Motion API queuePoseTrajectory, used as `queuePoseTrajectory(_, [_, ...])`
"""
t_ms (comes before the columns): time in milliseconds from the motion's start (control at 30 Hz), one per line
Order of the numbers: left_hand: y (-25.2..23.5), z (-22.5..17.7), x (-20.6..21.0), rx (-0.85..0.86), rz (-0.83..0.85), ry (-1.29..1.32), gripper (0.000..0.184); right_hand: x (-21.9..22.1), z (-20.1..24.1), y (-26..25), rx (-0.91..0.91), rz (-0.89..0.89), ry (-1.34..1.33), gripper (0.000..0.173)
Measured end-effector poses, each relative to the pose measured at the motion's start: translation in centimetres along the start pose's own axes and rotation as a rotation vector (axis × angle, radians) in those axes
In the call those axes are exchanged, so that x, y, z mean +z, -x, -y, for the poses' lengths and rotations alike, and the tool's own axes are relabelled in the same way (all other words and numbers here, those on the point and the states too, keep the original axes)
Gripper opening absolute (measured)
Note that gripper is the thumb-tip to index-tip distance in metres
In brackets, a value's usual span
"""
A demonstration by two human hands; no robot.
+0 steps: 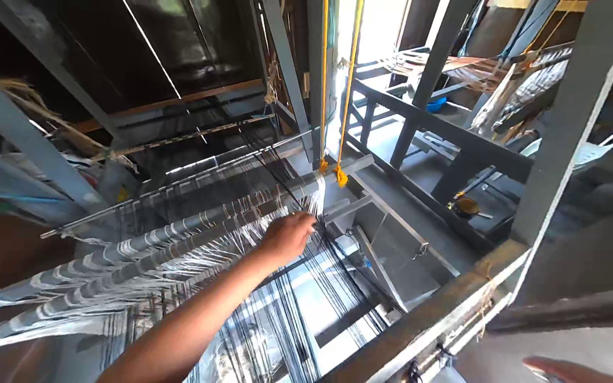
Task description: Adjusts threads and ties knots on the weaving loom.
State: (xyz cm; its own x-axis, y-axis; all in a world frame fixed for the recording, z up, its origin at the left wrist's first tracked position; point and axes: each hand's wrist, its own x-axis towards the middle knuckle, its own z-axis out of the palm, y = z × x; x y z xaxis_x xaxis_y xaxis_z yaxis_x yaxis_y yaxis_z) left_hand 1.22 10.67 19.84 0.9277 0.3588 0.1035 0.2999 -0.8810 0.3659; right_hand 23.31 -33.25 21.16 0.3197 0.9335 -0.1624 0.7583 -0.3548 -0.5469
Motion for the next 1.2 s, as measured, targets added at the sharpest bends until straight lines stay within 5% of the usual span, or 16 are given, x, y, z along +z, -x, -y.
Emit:
queuePoseTrajectory(267, [3.9, -3.2, 1.5, 0.371, -0.193, -0.162, 0.014, -3.8, 8.0, -7.5, -0.282, 0.180, 0.000, 0.030])
queuePoseTrajectory(433, [5.4, -5.9, 1.9, 0.615, -0.368, -0.057, 0.021, -4.5, 14.4, -14.9, 0.050, 0.523, -0.309, 0.038])
queuePoseTrajectory(600, [6.4, -9.5, 2.0, 0.809, -0.425, 0.082, 0.017, -1.8, 18.1, -20.8, 0.241, 0.568, -0.739, 0.028])
queuePoseTrajectory(733, [6.2, -9.5, 1.2, 0.974, -0.260, 0.122, 0.026, -1.3, 18.8, -20.8, 0.163, 0.481, -0.864, 0.021])
queuePoseTrajectory(833, [4.8, -6.2, -1.6, 0.815, -0.415, 0.260, 0.024, -2.6, 18.6, -20.5, 0.110, 0.393, -0.868, 0.019])
queuePoseTrajectory(933, [0.9, 0.9, -5.6, 0.426, -0.497, 0.111, 0.029, -3.7, 19.0, -21.8, 0.161, 0.349, -0.853, 0.019])
queuePoseTrajectory(1100, [-7.7, 14.4, -10.1, -0.275, -0.132, -0.022, 0.033, -4.7, 20.5, -24.5, 0.149, 0.277, -0.915, 0.021])
queuePoseTrajectory(1200, [-10.4, 19.6, -8.8, -0.450, 0.078, -0.055, 0.044, -5.8, 21.1, -24.1, 0.029, 0.224, -0.900, 0.023])
